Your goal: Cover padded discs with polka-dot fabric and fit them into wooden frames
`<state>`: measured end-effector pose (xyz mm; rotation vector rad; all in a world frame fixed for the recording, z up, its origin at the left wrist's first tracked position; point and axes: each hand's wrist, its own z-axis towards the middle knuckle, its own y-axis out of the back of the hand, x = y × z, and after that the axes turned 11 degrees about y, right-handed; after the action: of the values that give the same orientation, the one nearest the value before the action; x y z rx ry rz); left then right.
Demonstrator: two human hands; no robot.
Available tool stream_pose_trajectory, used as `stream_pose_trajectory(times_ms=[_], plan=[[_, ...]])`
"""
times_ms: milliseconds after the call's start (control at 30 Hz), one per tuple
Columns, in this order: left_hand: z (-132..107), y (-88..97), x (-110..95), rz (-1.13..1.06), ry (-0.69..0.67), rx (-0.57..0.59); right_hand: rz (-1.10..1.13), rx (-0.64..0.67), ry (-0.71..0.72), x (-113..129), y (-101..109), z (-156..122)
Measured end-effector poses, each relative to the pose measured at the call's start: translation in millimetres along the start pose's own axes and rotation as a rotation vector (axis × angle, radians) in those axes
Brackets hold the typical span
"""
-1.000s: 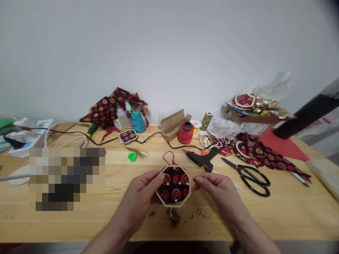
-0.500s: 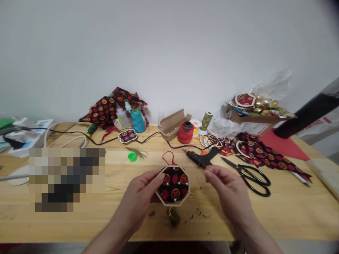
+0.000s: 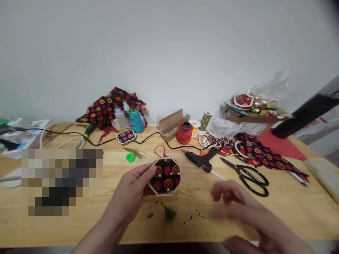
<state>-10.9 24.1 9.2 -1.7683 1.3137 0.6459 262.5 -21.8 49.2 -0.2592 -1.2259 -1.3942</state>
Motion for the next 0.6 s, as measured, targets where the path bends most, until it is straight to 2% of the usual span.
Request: stream_pose_trajectory(times_ms=[33,100,167,267,400,600], plan=[[-1,-0.9,2,0.004,0.010,0.013,-0.036,0.003,-0.070,-5,-8,5],[-3,-2.6,5,0.027,0.026,0.040,-0.046,-0.089,-0.194,-16,-23,14],[-6,-4.1,9,0.053,0.029,0.069,0.020,-0.164,-0.346,-26,-37,24],[-11,-5.9,14,0.094,0.032,0.112,0.187,-0.227,-0.471,-36,-52,39],[-14,-7.6,19,0.156,0.025,0.119,0.436,-0.168,-0.501,-39,-62,53],[-14,-10.2,23,0.161,0.049,0.146,0.446,-0.216,-0.546,-38,-68,57]])
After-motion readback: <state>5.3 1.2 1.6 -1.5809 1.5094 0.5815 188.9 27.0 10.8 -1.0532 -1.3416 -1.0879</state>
